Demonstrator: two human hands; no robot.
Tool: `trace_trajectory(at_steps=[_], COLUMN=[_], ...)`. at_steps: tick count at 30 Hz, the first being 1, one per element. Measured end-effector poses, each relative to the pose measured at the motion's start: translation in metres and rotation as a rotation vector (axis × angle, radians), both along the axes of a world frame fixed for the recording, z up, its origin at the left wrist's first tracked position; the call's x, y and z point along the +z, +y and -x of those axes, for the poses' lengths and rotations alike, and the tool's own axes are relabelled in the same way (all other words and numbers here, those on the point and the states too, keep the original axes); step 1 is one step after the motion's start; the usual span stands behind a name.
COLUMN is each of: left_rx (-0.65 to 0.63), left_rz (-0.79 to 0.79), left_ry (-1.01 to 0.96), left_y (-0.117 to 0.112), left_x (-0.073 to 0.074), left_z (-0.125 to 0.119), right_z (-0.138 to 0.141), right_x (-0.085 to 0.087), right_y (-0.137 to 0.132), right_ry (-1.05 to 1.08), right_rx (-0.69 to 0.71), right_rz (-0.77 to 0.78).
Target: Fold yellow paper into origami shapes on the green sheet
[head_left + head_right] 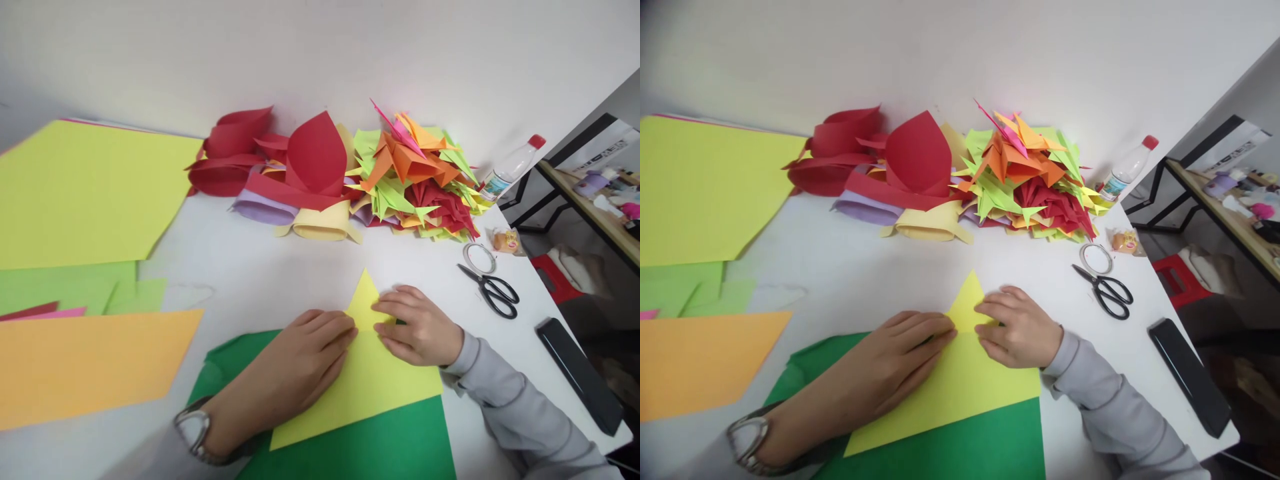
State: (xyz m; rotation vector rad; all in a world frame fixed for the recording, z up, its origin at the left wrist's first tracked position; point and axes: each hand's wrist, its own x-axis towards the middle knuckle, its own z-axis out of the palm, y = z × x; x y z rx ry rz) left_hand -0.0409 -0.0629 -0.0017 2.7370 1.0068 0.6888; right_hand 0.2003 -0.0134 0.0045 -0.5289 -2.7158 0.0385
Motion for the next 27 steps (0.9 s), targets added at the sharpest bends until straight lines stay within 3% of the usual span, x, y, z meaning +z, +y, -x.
trace_trajectory(at_steps=[10, 15, 22, 27], left_rx=[0.029, 0.036, -0.026, -0.038], left_rz=[-0.064, -0.044, 0.066, 0.098], left_ry=[0.115, 0.110, -0.002, -0.037], left_y=[0.000, 0.001, 0.006, 0.008], left_x=[-0.006, -0.002, 0.011, 0.012], left_z=[-0.005, 0.001, 0.017, 0.021], right_z=[0.006, 0.005, -0.006, -0.012], right_x=[-0.003, -0.002, -0.002, -0.003], right_y=[0.001, 0.004, 0.012, 0.017], right_ry=[0.049, 0.108, 0.145, 0.161], right_rx=[-0.002, 0.006, 0.073, 0.098], right_rz=[0.024, 0.053, 0.217, 0.336])
